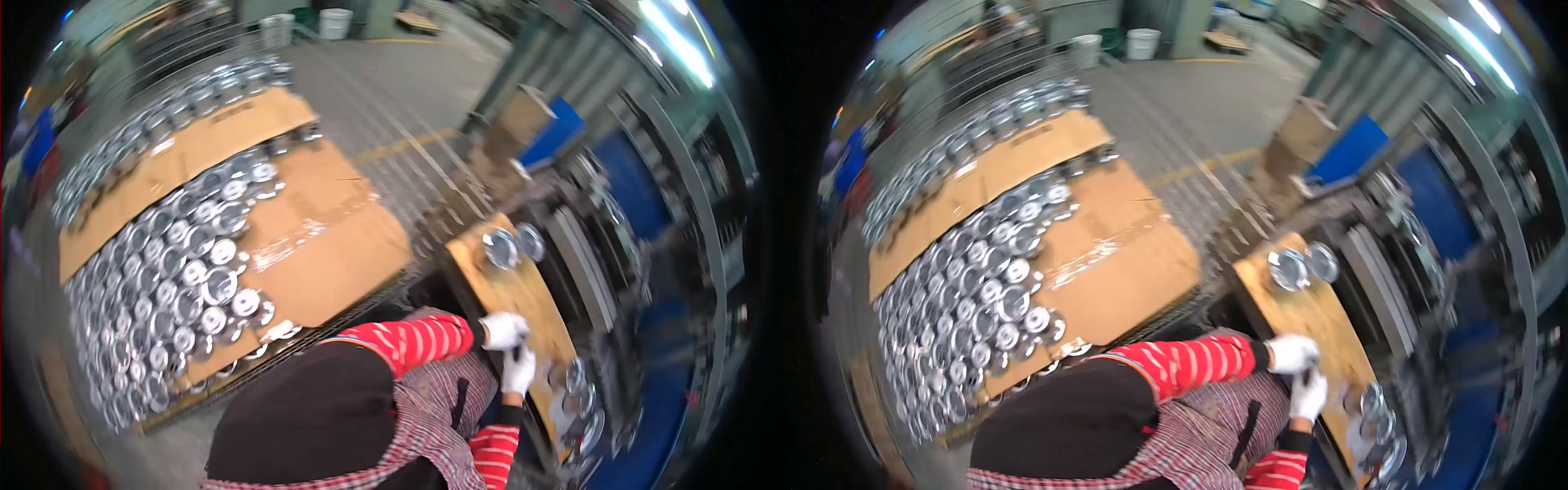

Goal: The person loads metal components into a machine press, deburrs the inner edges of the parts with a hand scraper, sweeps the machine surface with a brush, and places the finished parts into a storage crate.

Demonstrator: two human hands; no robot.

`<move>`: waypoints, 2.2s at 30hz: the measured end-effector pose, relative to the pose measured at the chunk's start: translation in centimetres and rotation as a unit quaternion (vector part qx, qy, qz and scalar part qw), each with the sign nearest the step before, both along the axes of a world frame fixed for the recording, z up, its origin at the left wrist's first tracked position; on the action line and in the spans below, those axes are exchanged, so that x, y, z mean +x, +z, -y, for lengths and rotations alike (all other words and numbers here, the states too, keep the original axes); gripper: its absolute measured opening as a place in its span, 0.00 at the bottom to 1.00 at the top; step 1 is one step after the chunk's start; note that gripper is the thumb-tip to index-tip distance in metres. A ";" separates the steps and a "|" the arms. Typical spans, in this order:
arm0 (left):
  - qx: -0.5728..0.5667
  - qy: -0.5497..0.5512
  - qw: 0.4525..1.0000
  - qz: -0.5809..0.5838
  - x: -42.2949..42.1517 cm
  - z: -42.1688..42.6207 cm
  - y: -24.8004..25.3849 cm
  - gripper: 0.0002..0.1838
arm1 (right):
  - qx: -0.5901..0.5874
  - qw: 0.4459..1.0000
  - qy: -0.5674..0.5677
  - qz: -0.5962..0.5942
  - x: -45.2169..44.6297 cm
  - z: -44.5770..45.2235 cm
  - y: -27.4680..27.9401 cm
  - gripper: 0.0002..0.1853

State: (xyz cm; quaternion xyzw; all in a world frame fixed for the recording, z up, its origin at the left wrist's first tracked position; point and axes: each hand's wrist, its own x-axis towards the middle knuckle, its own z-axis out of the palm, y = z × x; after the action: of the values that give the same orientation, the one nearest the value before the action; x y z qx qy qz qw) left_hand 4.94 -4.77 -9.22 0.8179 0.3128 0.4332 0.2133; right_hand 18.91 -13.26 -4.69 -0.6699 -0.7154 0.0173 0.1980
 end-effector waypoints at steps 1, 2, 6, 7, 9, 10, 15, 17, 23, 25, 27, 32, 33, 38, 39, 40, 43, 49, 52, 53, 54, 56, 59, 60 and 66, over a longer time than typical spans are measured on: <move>-0.006 -0.005 1.000 0.012 -0.5 0.4 0.7 0.11 | -0.016 0.999 -0.022 0.026 0.0 0.0 -0.3 0.19; -0.016 -0.003 1.000 0.004 -0.7 0.7 1.0 0.11 | 0.015 0.999 -0.021 0.042 -0.3 0.2 -0.4 0.18; 0.012 -0.009 0.998 0.055 -1.7 2.2 0.9 0.13 | 0.018 0.998 -0.014 0.061 0.7 -0.2 -1.0 0.16; 0.013 -0.022 0.997 0.071 -2.5 2.8 0.7 0.14 | 0.003 0.999 -0.018 0.045 1.0 -0.3 -1.2 0.17; 0.020 -0.027 0.998 0.044 -6.0 4.3 1.9 0.14 | -0.010 1.000 -0.017 -0.007 0.3 -0.1 -0.4 0.20; 0.040 0.012 0.998 0.052 -8.7 5.3 2.1 0.13 | -0.009 1.000 -0.011 -0.025 0.7 -0.4 -0.8 0.21; -0.035 0.285 0.958 0.011 -28.1 13.2 1.4 0.11 | -0.045 0.995 -0.017 -0.092 1.1 -0.7 -0.8 0.22; -0.124 0.451 0.878 -0.103 -34.3 19.8 1.9 0.07 | -0.058 0.997 -0.009 -0.045 1.8 -0.7 -0.5 0.23; -0.279 0.433 0.813 -0.271 -32.7 37.8 4.2 0.13 | -0.055 0.998 -0.002 0.003 1.3 -0.6 -0.1 0.23; -0.156 0.557 0.770 -0.267 -34.4 38.1 3.9 0.19 | -0.048 0.999 0.008 0.014 1.4 -0.6 0.0 0.23; -0.207 0.703 0.634 -0.248 -37.1 37.8 5.9 0.28 | -0.037 0.999 0.026 0.006 1.9 -0.7 -0.2 0.24; -0.394 0.696 0.577 -0.163 -38.5 38.9 5.0 0.52 | -0.053 0.997 0.038 -0.044 2.3 -1.4 -0.5 0.24; -0.384 0.723 0.547 -0.173 -37.5 37.8 4.4 0.52 | -0.062 0.997 0.028 -0.039 2.1 -1.2 -0.1 0.24; -0.322 0.728 0.560 -0.230 -35.3 35.6 5.3 0.51 | -0.039 0.999 0.031 -0.017 1.8 -0.7 0.2 0.23; -0.298 0.723 0.582 -0.223 -35.5 35.7 4.8 0.49 | -0.041 0.998 0.033 -0.023 2.0 -0.9 0.0 0.23; -0.314 0.727 0.567 -0.227 -35.3 35.8 4.8 0.49 | -0.044 0.998 0.035 -0.030 2.0 -1.1 -0.2 0.23; -0.327 0.727 0.539 -0.273 -35.3 34.7 5.5 0.45 | -0.078 0.996 0.017 -0.048 1.7 -1.0 0.4 0.23; -0.467 0.747 0.434 -0.190 -36.7 29.5 6.6 0.44 | 0.005 0.999 0.042 -0.023 2.1 -1.1 -1.0 0.22; -0.508 0.733 0.411 -0.188 -37.7 28.9 6.2 0.42 | -0.051 0.997 0.013 -0.049 2.0 -1.3 -0.6 0.22; -0.512 0.726 0.421 -0.186 -37.7 29.2 6.3 0.42 | -0.036 0.998 0.021 -0.055 1.8 -1.1 -0.5 0.22; -0.514 0.719 0.429 -0.186 -37.5 29.5 6.5 0.42 | -0.021 0.999 0.029 -0.036 1.8 -1.0 -0.7 0.22; -0.414 0.757 0.469 -0.190 -35.2 31.0 6.2 0.42 | 0.013 0.999 0.038 0.000 2.1 -1.1 -1.1 0.22; -0.310 0.770 0.524 -0.191 -32.7 33.4 4.9 0.41 | -0.034 0.999 0.017 -0.040 1.4 -0.6 -0.2 0.22; -0.287 0.776 0.525 -0.200 -32.2 33.7 4.9 0.41 | -0.028 0.999 0.016 -0.033 1.6 -0.6 -0.2 0.22; -0.395 0.768 0.465 -0.195 -33.8 30.8 6.1 0.47 | -0.008 1.000 0.020 -0.007 1.2 -0.5 -0.1 0.21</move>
State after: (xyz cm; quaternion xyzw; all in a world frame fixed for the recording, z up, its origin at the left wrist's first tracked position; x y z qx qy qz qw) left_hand -28.88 -35.59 -3.11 0.1401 0.9863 0.0822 0.0285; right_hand 20.14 -12.80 -4.77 -0.6565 -0.7274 0.0317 0.1974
